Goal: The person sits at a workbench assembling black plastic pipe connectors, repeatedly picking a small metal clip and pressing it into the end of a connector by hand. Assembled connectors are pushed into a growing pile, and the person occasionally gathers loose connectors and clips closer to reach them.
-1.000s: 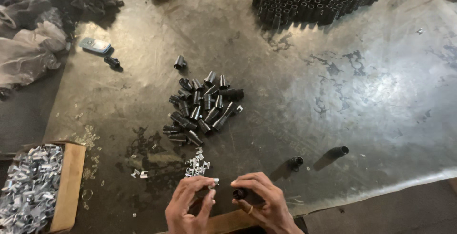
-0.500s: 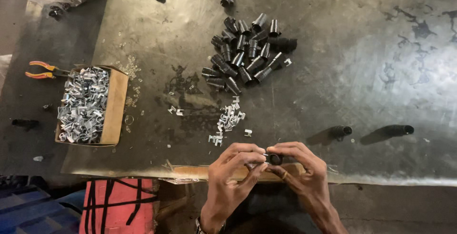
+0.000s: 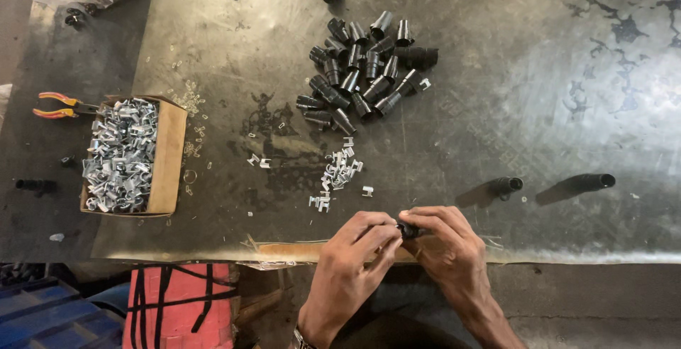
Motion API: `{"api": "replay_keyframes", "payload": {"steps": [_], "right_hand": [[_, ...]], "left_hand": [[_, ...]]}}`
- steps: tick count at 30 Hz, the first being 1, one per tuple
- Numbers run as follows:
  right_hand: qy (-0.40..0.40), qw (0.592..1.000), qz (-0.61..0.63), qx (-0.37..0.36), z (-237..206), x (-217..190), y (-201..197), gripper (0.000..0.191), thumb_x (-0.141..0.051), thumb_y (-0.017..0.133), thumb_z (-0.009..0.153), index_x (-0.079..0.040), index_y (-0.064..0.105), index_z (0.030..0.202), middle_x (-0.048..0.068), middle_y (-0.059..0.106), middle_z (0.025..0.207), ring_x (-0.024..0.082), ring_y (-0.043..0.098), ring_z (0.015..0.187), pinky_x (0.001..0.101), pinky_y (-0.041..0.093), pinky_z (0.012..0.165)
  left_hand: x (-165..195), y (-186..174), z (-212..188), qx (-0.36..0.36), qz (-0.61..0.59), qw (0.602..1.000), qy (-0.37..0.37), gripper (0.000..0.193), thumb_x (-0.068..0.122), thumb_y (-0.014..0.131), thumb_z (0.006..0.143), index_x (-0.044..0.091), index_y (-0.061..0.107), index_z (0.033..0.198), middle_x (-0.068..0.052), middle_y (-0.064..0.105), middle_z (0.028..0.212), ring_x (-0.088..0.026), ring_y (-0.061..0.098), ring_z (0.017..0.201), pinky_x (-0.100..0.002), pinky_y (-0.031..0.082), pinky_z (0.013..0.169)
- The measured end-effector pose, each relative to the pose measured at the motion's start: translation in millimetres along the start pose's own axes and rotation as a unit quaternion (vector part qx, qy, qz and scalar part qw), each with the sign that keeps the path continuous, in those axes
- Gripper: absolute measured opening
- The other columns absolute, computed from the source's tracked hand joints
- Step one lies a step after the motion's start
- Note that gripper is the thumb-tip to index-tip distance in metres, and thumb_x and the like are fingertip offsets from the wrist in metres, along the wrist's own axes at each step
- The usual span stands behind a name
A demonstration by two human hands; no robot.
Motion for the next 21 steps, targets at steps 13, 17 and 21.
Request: {"api": "replay_keyframes", "payload": {"steps": [13, 17, 21], "right_hand": [[0.102, 0.995, -0.003, -0.017, -5.2, 13.0, -5.8, 0.043, -0.01, 0.085, 0.07, -0.013, 0.075, 0.111, 0.002, 0.074, 0.113, 0.02, 0.071, 0.091, 0.0323, 0.057, 0.075], [0.081, 0.996, -0.038, 0.004, -5.1, 14.5, -8.4, 0.057, -0.012, 0.085, 0.068, -0.01, 0.069, 0.123, 0.005, 0.072, 0.116, 0.025, 0.068, 0.102, 0.0373, 0.055, 0.088], [0.05, 0.997, -0.008, 0.055, -13.3, 13.1, -22.6, 0.067, -0.018, 0.085, 0.071, -0.003, 0.059, 0.131, 0.009, 0.068, 0.126, 0.028, 0.066, 0.109, 0.0377, 0.053, 0.092]], "left_hand": [[5.6, 12.9, 15.5, -0.016, -0.046, 0.996, -0.076, 0.041, 0.013, 0.081, 0.085, 0.006, 0.065, 0.122, -0.009, 0.068, 0.117, -0.022, 0.076, 0.091, -0.03, 0.063, 0.072], [2.2, 22.4, 23.4, -0.052, 0.004, 0.995, -0.082, 0.035, 0.014, 0.082, 0.086, 0.008, 0.069, 0.118, -0.007, 0.068, 0.108, -0.026, 0.075, 0.086, -0.034, 0.06, 0.07], [-5.5, 35.7, 41.8, -0.053, 0.055, 0.997, -0.014, 0.028, 0.012, 0.078, 0.088, 0.007, 0.067, 0.113, -0.01, 0.065, 0.106, -0.033, 0.071, 0.089, -0.04, 0.056, 0.073]]}}
Point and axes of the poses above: each hand's wrist, its own z-axis towards the middle knuckle, its own y-axis out of the palm, x = y × z, the point moved 1 cm from there along z, towards the middle knuckle
